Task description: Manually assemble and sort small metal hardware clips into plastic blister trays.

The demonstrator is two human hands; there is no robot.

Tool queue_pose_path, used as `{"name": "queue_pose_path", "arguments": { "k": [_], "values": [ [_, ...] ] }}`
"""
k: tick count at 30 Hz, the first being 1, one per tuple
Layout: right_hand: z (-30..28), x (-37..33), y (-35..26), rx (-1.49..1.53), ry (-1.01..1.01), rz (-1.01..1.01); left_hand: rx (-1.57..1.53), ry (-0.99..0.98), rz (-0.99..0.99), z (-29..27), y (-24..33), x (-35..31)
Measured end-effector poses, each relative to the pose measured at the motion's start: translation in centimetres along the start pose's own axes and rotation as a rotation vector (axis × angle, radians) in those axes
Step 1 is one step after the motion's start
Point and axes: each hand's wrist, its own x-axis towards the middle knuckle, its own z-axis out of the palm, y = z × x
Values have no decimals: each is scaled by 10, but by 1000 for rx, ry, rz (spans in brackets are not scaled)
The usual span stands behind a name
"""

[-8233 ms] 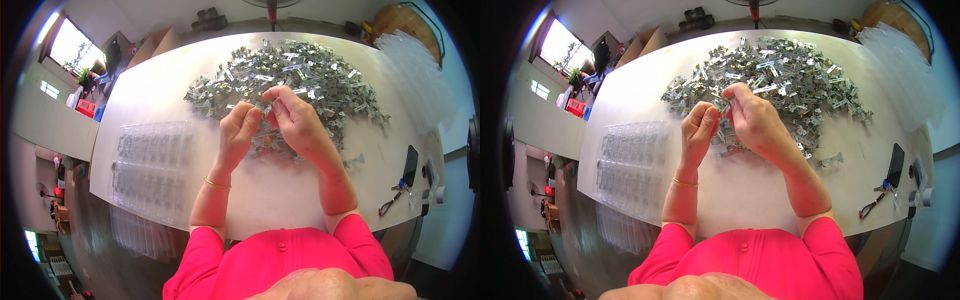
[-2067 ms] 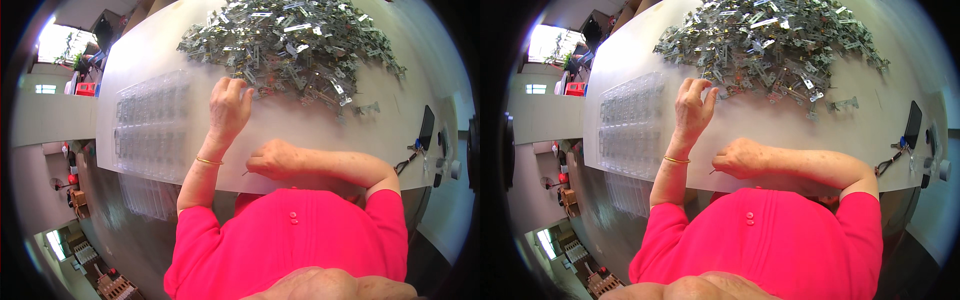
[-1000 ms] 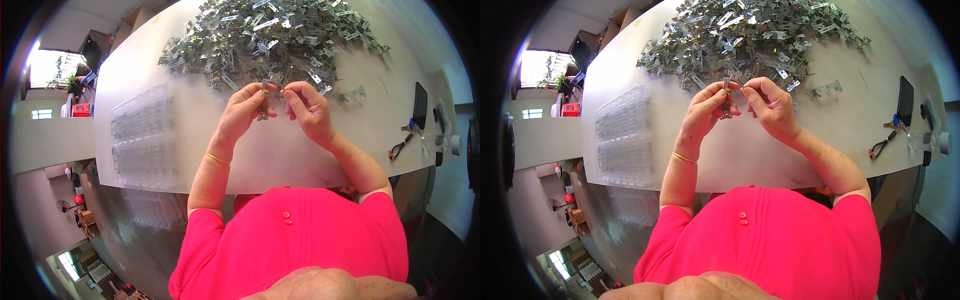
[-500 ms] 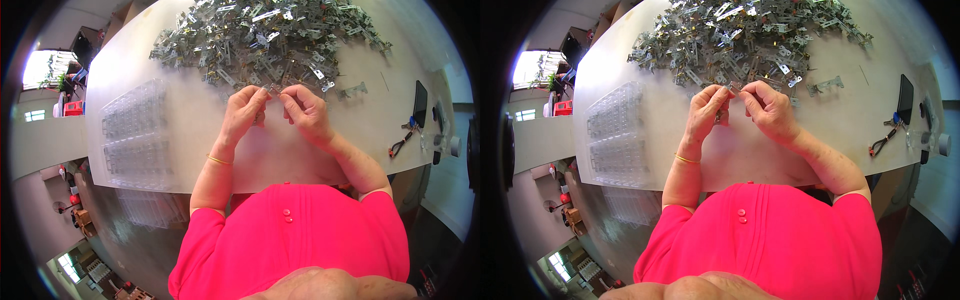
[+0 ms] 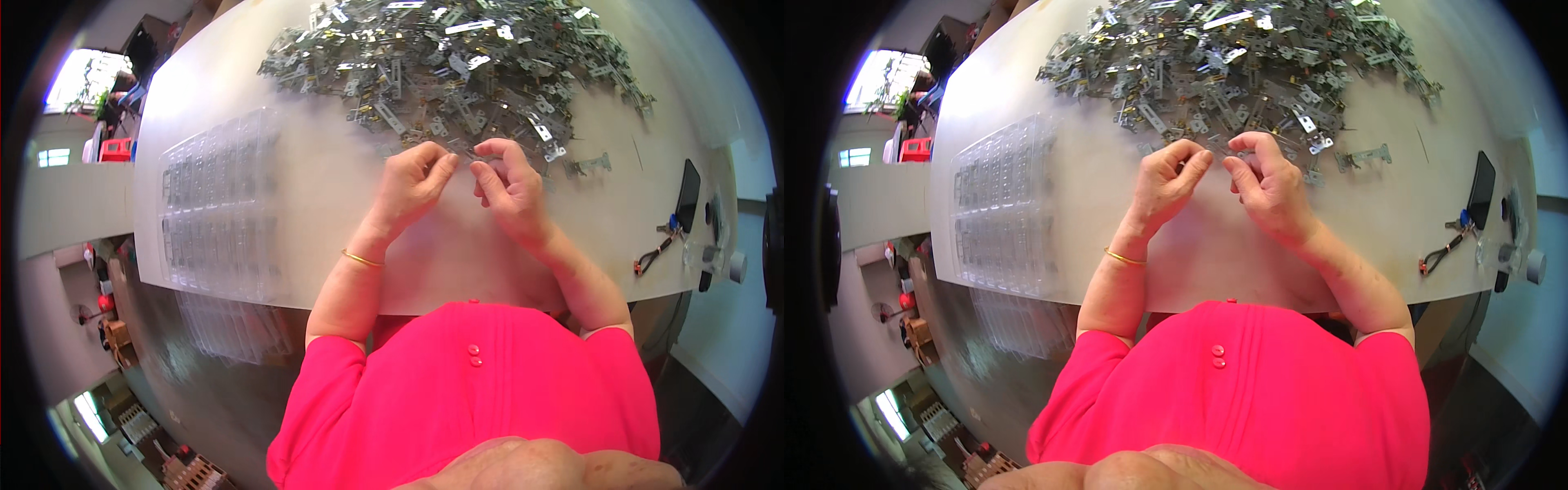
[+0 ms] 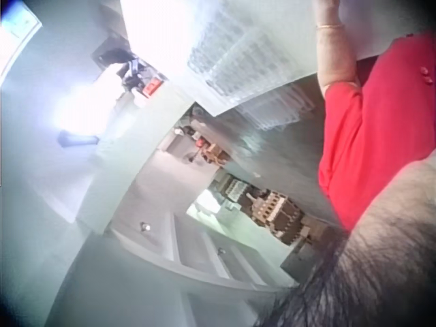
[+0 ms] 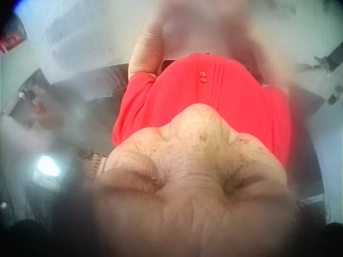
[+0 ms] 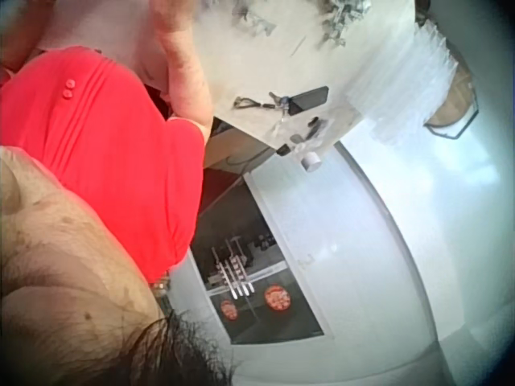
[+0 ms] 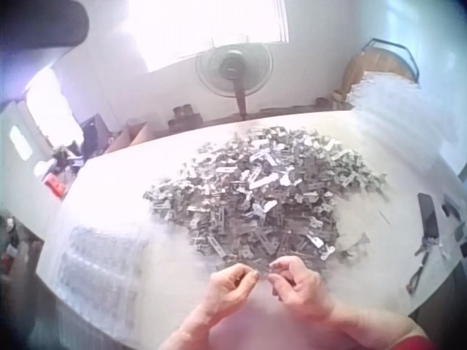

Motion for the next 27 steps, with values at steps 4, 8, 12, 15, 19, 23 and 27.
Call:
{"name": "queue_pose_path", "arguments": {
  "k": [4, 8, 12, 15, 19, 23, 27],
  "values": [
    [-2, -3, -3, -51, -15, 65, 24, -4, 89, 7, -3, -1],
    [-5, -4, 5, -61, -28, 46, 137, 21, 237, 9, -6, 0],
    [-9, -2, 2, -330, -2, -235, 190, -7, 351, 6, -8, -2],
    [-9, -4, 0, -286, 9, -280, 165, -105, 374, 7, -8, -2],
    [-8, -3, 3, -238, 46, -363, 155, -207, 342, 7, -5, -5],
    [-15, 1, 6, -216, 174, -447, -83, -206, 139, 8, -9, -1],
    [-10, -4, 1, -132, 161, -221, -446, -123, -277, -5, 3, 2]
  ]
}}
